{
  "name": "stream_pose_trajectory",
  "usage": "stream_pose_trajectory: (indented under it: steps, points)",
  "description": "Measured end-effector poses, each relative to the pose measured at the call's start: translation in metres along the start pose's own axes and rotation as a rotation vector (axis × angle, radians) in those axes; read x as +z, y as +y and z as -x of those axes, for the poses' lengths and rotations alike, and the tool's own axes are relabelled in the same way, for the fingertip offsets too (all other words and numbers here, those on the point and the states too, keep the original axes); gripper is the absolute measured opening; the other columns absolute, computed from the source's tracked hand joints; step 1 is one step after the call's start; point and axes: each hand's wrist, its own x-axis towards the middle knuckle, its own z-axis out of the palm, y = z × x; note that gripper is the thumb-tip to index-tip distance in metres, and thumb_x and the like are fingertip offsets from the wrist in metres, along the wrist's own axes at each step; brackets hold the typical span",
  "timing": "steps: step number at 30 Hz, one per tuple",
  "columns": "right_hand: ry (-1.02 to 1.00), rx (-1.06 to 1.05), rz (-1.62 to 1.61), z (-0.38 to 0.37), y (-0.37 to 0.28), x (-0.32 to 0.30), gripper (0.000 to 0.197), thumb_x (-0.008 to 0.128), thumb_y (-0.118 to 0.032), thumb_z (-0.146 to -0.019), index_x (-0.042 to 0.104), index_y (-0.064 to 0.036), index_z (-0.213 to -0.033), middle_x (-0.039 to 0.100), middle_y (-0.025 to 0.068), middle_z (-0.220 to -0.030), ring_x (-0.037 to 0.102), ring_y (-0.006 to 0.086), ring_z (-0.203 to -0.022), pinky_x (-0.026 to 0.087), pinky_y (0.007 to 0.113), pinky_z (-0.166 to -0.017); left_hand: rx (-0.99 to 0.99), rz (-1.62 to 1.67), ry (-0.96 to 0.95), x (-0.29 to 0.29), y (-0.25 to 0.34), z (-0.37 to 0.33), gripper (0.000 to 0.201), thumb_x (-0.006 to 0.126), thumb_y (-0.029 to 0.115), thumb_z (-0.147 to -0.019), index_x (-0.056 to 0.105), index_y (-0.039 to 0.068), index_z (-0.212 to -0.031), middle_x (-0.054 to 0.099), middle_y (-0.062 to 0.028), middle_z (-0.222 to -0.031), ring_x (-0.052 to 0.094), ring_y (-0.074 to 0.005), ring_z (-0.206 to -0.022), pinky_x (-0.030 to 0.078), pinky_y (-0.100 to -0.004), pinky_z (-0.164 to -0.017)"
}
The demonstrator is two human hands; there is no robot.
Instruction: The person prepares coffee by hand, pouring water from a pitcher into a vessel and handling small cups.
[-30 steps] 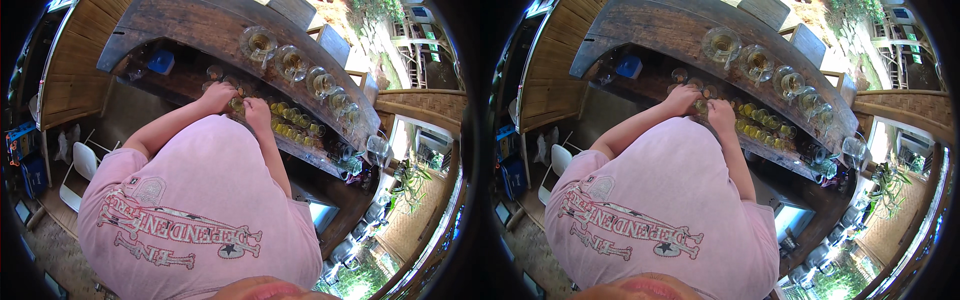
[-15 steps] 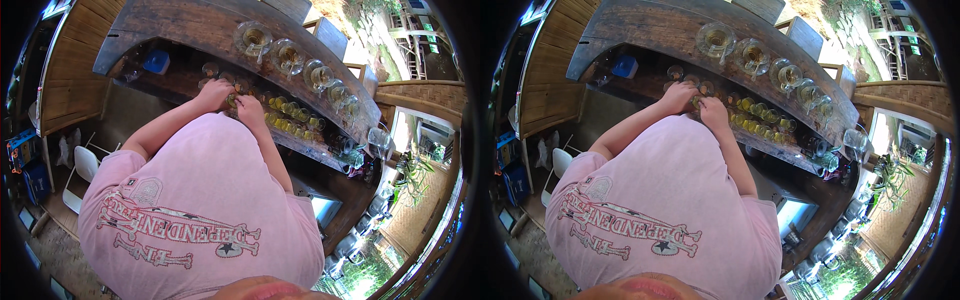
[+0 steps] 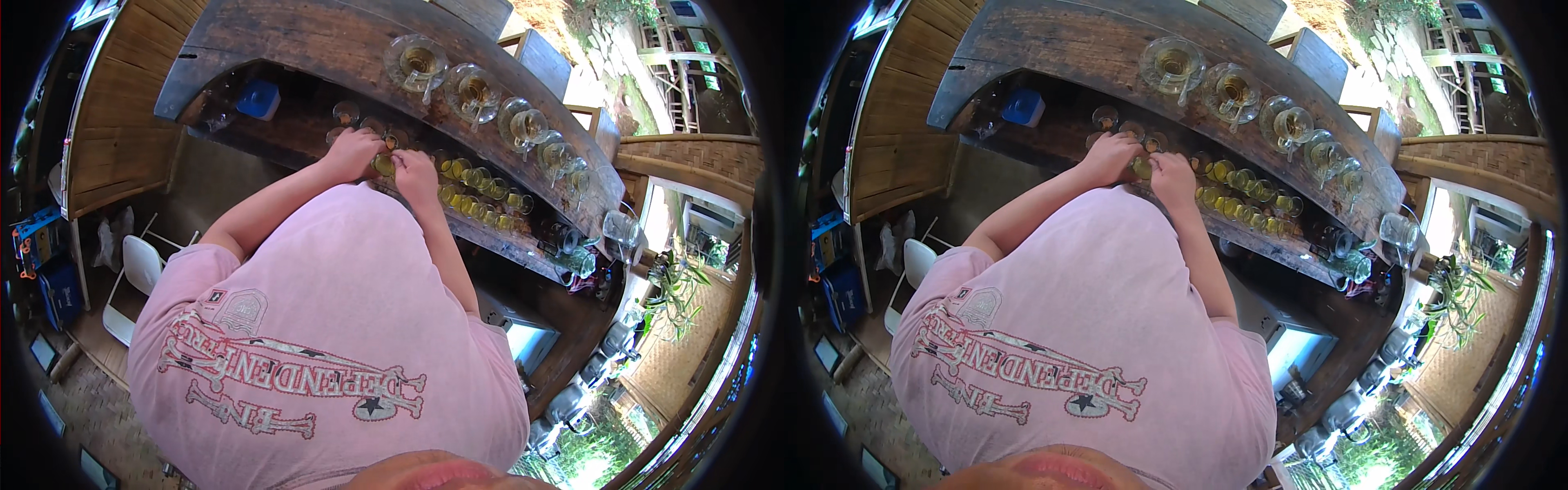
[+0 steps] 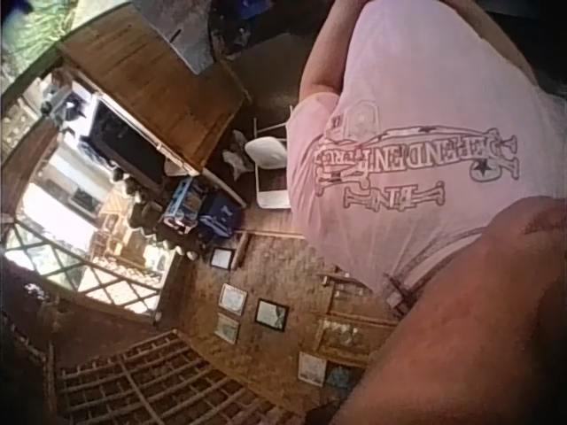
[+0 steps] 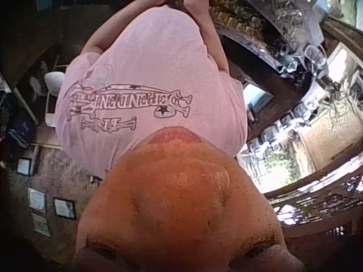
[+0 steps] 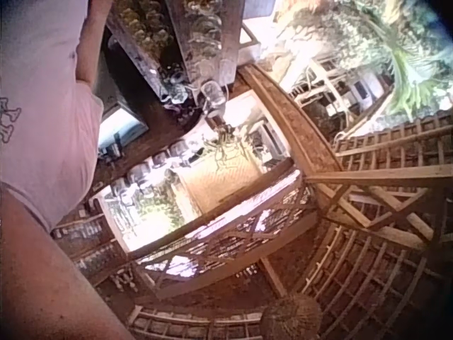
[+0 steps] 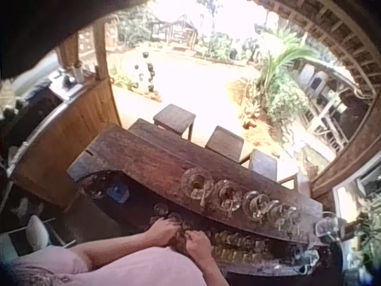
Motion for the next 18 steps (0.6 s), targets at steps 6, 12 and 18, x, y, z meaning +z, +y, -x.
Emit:
stream_pose_trajectory:
  steps: [6, 12, 18]
  points:
    - [-0.048, 0.072, 0.023, 0.0018, 0.0023, -0.0058, 0.016, 0.07, -0.017, -0.096, 0.081, -0.0064, -0.102, 0.078, 0.0133, -0.098, 0.071, 0.0365, -0.095, 0.057, 0.047, -0.085, 0.006, 0.007, 0.046, 0.004, -0.0037, 0.0014, 0.049, 0.094, 0.032, -0.071, 0.076, 0.016, -0.114, 0.075, -0.0028, -0.116, 0.068, -0.0258, -0.123, 0.051, -0.046, -0.095]
    - [-0.113, 0.014, -0.034, 0.0056, -0.0032, 0.0014, 0.017, 0.07, -0.015, -0.097, 0.081, -0.0043, -0.104, 0.078, 0.0149, -0.099, 0.071, 0.0376, -0.096, 0.055, 0.047, -0.087, 0.001, -0.001, 0.002, 0.0022, -0.0032, 0.0006, 0.049, 0.093, 0.032, -0.071, 0.076, 0.017, -0.115, 0.075, -0.003, -0.116, 0.067, -0.0258, -0.123, 0.051, -0.0458, -0.094]
    - [-0.021, 0.003, -0.025, 0.0015, 0.0031, 0.0024, 0.017, 0.07, -0.018, -0.096, 0.081, -0.0065, -0.103, 0.077, 0.0141, -0.1, 0.071, 0.037, -0.099, 0.056, 0.048, -0.087, 0.022, -0.002, 0.023, 0.0019, -0.0021, 0.0008, 0.048, 0.092, 0.032, -0.072, 0.076, 0.016, -0.115, 0.075, -0.0033, -0.114, 0.068, -0.0258, -0.121, 0.052, -0.0451, -0.093]
